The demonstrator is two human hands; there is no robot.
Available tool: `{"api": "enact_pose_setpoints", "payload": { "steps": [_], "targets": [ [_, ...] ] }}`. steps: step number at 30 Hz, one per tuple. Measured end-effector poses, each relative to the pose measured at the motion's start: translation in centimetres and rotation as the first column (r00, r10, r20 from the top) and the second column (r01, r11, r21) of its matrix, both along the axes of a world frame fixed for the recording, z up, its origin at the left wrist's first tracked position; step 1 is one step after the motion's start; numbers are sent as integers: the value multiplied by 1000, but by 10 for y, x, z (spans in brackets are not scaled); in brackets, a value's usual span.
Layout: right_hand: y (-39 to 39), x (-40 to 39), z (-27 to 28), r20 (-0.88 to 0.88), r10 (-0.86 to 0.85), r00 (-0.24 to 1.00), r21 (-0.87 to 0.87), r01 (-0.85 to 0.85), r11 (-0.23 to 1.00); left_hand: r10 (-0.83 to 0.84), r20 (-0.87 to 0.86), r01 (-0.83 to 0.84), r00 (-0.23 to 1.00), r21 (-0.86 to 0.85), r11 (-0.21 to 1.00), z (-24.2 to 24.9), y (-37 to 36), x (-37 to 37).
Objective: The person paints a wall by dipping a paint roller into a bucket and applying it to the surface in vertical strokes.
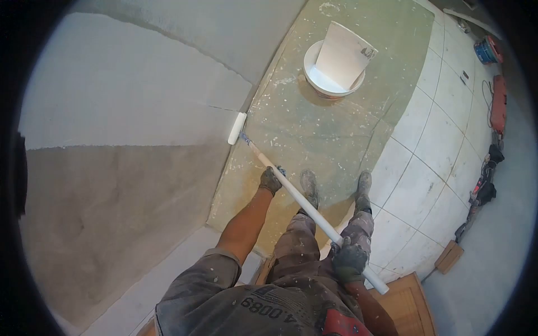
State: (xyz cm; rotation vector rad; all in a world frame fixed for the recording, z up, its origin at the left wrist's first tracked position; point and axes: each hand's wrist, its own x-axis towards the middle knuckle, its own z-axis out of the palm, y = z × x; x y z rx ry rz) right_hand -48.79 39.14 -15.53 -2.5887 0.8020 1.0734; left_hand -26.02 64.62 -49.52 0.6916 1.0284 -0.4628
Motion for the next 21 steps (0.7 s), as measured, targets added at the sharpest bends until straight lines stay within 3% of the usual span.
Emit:
{"api": "enact_pose_setpoints", "payload": {
  "steps": [4, 6, 13, 19, 21],
  "targets": [
    [20, -1, 8, 39, 25, 999, -36, -23, 999, 24, -3, -24, 1000, -65, 998, -17, 16, -7],
    [17, -21, 12, 57, -35, 998, -23, 36, 999, 35, 57, -24, 998, -176, 984, -10, 18, -21],
    [-25, -135, 15, 112, -19, 993, -39, 24, 999, 104, 191, -51, 976, -260, 964, 117, -6, -96],
    [-84, -215, -8, 356, 74, 931, 50, -98, 994, 24, 299, 18, 954, -138, 990, 212, -38, -146],
    [-96, -237, -26, 411, 135, 901, 33, -163, 986, -165, 331, 149, 929, 72, 986, 245, -44, -161]
  ]
}}
